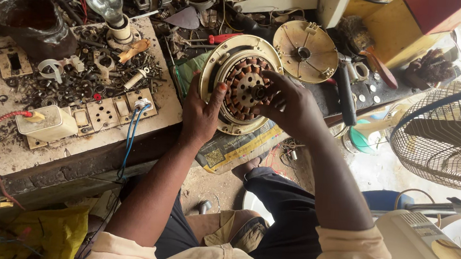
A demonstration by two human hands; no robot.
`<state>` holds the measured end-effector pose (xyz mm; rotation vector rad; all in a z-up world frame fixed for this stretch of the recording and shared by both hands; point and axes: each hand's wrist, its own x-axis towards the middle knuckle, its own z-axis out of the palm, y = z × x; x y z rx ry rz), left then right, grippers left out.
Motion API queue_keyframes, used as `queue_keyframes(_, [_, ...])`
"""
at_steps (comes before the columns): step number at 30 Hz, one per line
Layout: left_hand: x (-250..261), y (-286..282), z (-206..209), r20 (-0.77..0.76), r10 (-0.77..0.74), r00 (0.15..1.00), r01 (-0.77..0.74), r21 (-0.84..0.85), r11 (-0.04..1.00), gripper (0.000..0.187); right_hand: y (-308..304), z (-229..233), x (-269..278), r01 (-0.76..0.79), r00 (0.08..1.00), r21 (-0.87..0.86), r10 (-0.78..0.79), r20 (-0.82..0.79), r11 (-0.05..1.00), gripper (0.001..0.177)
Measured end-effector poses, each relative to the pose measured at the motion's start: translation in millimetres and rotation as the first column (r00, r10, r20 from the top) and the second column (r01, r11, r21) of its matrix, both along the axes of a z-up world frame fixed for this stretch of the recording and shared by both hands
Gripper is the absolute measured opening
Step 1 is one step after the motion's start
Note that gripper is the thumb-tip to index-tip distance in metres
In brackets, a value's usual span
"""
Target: The person disassembles a small cylindrical component, likely a bearing, using a screwdriver. They then wipe the component with a cloth and insert it into the center of a larger motor stator assembly. The person continues to adjust and inspect the assembly.
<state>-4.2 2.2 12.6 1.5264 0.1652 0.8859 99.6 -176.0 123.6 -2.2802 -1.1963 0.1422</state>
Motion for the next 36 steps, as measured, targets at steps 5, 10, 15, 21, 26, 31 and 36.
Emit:
queue_keyframes(5, [-1, -1, -1, 0.007, 0.001, 1.0, -0.001, -0.001, 1.0, 0.064, -4, 0, -17, -0.201, 0.851, 0.063, 0.142, 0.506, 0.978, 0.051])
queue_keyframes(10, [-3, -1, 3, -0.013, 0.019, 1.0, -0.019, -0.01, 1.0, 0.064, -2, 0, -10, -0.19, 0.781, -0.106, 0.216, 0.585, 0.976, 0.038])
queue_keyframes(15, [1, 0, -2, 0.009, -0.021, 1.0, 0.022, -0.04, 0.999, 0.064, 6, 7, -8, -0.119, 0.807, -0.193, 0.208, 0.552, 0.974, 0.028])
queue_keyframes(21, [1, 0, -1, 0.008, 0.001, 1.0, -0.001, -0.013, 1.0, 0.062, 17, 20, -18, 0.208, 0.901, -0.427, -0.002, 0.435, 0.88, 0.044])
queue_keyframes(26, [-1, 0, 0, 0.012, 0.01, 1.0, -0.009, -0.021, 1.0, 0.062, 3, 18, -25, 0.173, 0.864, -0.304, 0.004, 0.504, 0.937, 0.061])
queue_keyframes(31, [-1, 1, -2, 0.029, 0.049, 0.998, -0.05, 0.045, 0.998, 0.06, -3, -8, -17, 0.034, 0.755, -0.233, 0.128, 0.644, 0.972, 0.072])
queue_keyframes(36, [-2, 1, 2, -0.011, 0.015, 1.0, -0.015, -0.024, 1.0, 0.063, -13, -11, -17, 0.083, 0.814, -0.201, 0.05, 0.578, 0.976, 0.052])
